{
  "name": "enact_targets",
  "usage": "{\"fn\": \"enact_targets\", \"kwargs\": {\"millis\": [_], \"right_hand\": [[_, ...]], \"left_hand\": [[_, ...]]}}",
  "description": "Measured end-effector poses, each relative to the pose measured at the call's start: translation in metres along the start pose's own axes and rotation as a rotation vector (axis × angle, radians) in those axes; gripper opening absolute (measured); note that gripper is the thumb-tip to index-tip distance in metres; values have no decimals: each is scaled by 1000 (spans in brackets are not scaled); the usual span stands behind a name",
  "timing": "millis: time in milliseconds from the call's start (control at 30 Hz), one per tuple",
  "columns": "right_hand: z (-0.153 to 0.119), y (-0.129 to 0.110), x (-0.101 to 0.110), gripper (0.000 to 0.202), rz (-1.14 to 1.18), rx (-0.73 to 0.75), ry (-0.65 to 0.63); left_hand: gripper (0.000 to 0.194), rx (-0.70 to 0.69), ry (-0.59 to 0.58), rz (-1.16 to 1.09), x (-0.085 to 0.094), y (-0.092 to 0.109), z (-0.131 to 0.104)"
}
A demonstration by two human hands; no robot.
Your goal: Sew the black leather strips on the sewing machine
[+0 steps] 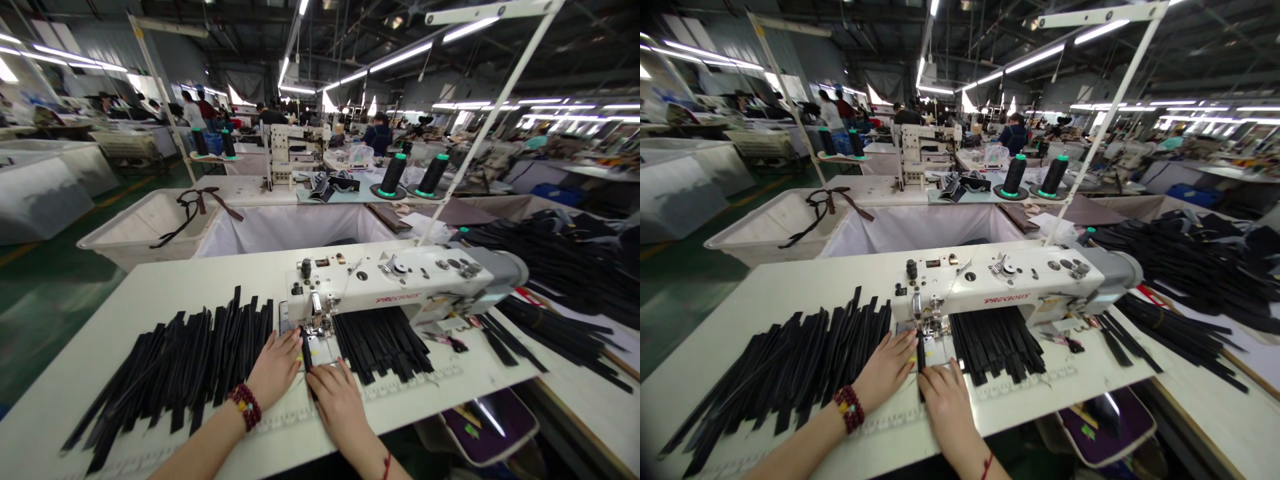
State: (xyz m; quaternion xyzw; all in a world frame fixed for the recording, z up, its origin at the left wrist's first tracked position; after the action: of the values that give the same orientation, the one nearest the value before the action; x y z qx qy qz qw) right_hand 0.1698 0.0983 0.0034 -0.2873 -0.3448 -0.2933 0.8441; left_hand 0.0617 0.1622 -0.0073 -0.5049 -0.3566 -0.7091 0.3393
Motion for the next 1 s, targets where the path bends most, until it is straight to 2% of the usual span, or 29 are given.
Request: {"fn": "enact_targets", "kwargs": {"millis": [167, 400, 567, 733, 833, 1000], "right_hand": [[2, 0, 4, 32, 52, -21, 18], [3, 0, -3, 33, 11, -31, -72], [-11, -11, 8, 36, 3, -30, -83], [-30, -24, 25, 31, 18, -6, 10], [-28, -24, 26, 27, 14, -8, 25], [-15, -16, 16, 25, 3, -32, -57]], "left_hand": [[42, -23, 25, 8, 0, -1, -2], [41, -19, 12, 52, -1, 1, 1], [41, -68, -8, 65, 2, 13, -10], [41, -134, 21, 44, 2, 23, -27], [40, -131, 10, 48, 1, 22, -26], [40, -118, 0, 43, 1, 17, -16]]}}
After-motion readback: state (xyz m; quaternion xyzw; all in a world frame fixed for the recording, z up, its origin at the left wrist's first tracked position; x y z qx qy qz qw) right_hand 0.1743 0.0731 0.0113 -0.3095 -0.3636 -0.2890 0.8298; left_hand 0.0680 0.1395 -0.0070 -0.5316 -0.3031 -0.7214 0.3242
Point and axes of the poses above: each hand's wrist, its own z-axis towards the middle knuckle, its own x-axis out of the back of the hand, y = z × x, the point moved 10 cm from there along z, towards the middle knuckle, and after that the axes turned 6 degrees about y, right-handed, at the moved point
